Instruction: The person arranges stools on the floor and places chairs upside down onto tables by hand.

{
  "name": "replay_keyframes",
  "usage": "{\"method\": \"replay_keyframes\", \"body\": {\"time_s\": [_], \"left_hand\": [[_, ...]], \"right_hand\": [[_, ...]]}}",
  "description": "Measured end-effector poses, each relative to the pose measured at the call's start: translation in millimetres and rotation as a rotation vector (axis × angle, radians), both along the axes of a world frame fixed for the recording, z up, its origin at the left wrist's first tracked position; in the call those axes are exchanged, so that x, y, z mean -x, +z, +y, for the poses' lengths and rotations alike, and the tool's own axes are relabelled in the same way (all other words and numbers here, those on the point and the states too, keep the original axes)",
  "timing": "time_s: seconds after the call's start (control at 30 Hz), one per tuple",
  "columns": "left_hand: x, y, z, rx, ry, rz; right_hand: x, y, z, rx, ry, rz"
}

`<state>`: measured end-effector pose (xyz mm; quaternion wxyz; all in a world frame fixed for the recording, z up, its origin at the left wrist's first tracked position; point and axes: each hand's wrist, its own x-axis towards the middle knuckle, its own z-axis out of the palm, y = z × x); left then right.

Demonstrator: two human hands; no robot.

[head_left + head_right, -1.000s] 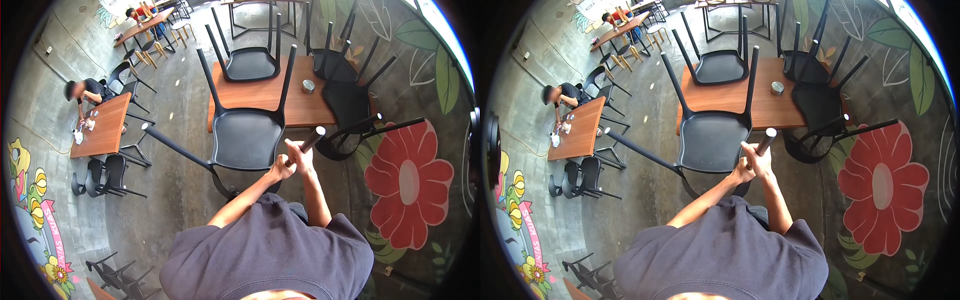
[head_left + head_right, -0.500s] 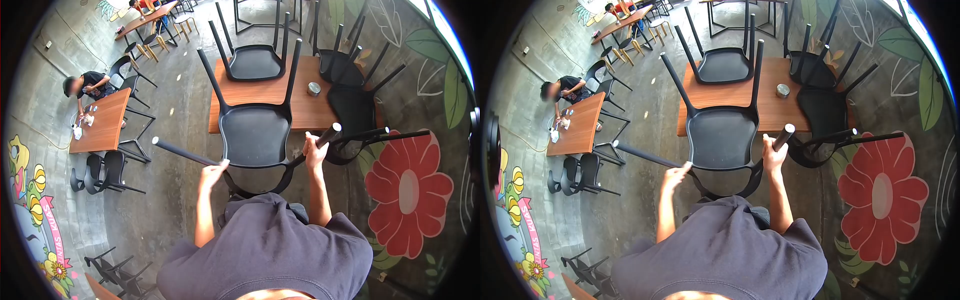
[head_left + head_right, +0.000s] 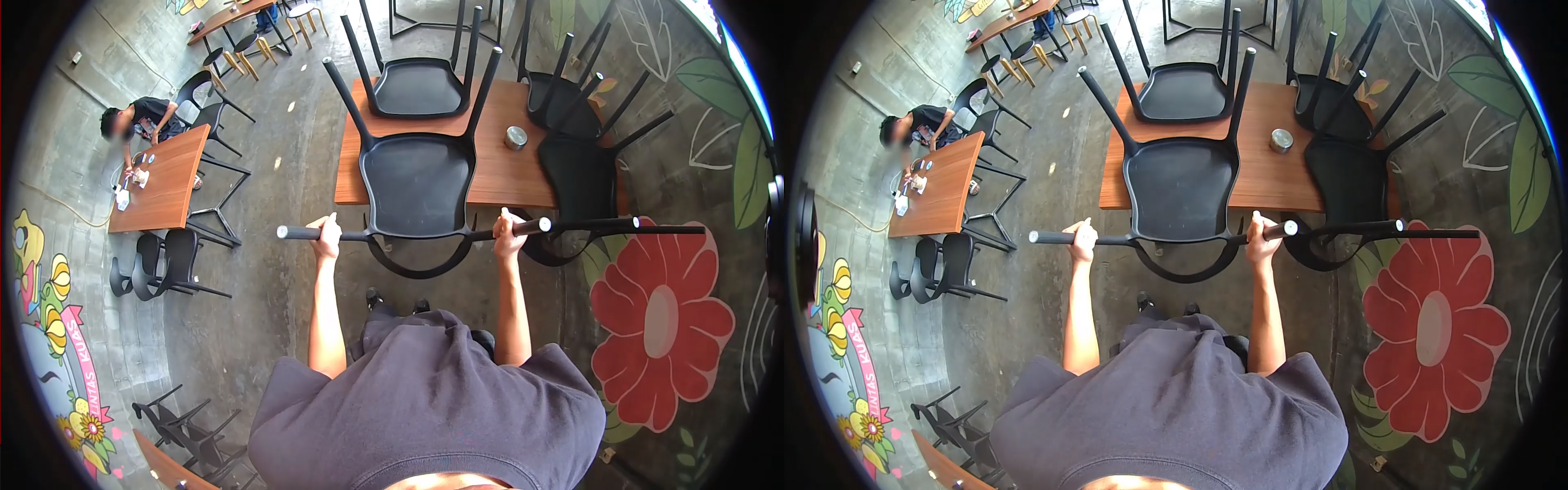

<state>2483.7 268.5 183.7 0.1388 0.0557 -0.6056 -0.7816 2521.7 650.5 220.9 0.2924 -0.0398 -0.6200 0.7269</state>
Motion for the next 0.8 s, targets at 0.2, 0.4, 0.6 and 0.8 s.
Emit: {"method": "replay_keyframes", "body": {"time_s": [0.2, 0.4, 0.6, 0.8], "left_hand": [[16, -5, 11, -0.059, 0.018, 0.012], [27, -3, 14, -0.025, -0.021, 0.022], [38, -5, 10, 0.039, -0.065, 0.047], [36, 0, -3, 0.342, -0.102, -0.014]], "right_hand": [[22, -32, 20, -0.039, 0.056, 0.04], [35, -31, 25, -0.025, 0.09, 0.029], [45, -33, 23, 0.04, 0.087, 0.055], [45, -27, 7, 0.165, -0.054, -0.007]]}}
